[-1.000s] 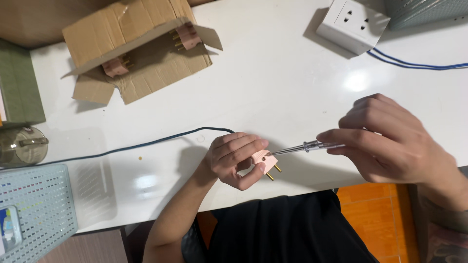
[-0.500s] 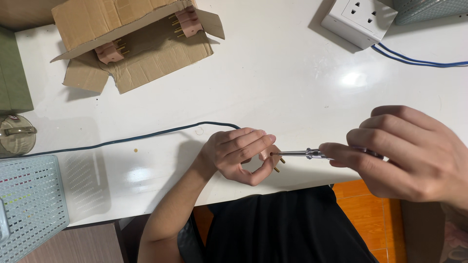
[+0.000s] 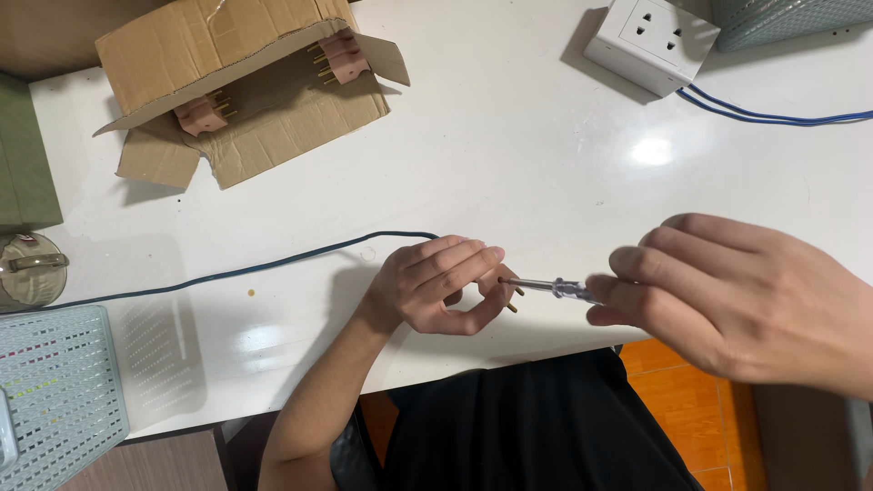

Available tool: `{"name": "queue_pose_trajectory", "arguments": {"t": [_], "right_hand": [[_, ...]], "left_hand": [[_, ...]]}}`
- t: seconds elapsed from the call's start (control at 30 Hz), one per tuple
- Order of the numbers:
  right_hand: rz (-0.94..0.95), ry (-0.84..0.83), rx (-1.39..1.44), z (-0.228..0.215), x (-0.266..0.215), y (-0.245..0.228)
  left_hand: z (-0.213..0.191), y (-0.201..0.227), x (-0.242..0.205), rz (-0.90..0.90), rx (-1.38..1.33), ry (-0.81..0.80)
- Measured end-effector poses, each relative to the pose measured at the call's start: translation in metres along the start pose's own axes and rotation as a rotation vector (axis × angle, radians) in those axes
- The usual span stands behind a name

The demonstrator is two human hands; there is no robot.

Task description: The person assembles a two-prong electrical plug by inserting metal pins into a pink plastic housing. They use a screwdriver to tighten the internal screws securing the pins and then attach the outer plastic casing to complete the assembly.

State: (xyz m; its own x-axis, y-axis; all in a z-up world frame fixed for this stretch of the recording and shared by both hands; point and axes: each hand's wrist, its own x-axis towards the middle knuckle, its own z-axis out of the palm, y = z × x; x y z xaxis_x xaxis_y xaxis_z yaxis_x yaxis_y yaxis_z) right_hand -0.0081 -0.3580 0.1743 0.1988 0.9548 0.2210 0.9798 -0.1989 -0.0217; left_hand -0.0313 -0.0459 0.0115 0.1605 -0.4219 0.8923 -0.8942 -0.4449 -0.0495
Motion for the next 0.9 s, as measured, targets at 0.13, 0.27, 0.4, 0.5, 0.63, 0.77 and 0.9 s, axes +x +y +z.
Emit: {"name": "queue_pose_trajectory", "arguments": {"t": [0.13, 0.27, 0.4, 0.5, 0.63, 0.77, 0.9], "right_hand": [[0.040, 0.023, 0.006, 0.007, 0.001, 0.007], [0.070, -0.047, 0.032, 0.016, -0.010, 0.017], [0.108, -0.012, 0.047, 0.008, -0.004, 0.020], [0.111, -0.057, -0.063, 0.019, -0.015, 0.023], [0.164, -0.088, 0.054, 0.032, -0.025, 0.028], [0.216, -0.112, 0.231, 0.032, -0.027, 0.034], [0.254, -0.052, 0.280, 0.027, -0.015, 0.036]], "left_hand": [[0.002, -0.002, -0.003, 0.005, -0.036, -0.010], [0.000, -0.005, 0.008, 0.019, 0.031, -0.030], [0.001, -0.007, 0.014, 0.025, 0.044, -0.027], [0.002, -0.007, 0.017, 0.003, -0.021, -0.014], [0.001, -0.007, 0.014, 0.000, 0.035, -0.031], [-0.001, -0.008, 0.014, -0.026, -0.017, -0.037], [-0.003, -0.007, 0.015, -0.014, 0.033, -0.046]]}}
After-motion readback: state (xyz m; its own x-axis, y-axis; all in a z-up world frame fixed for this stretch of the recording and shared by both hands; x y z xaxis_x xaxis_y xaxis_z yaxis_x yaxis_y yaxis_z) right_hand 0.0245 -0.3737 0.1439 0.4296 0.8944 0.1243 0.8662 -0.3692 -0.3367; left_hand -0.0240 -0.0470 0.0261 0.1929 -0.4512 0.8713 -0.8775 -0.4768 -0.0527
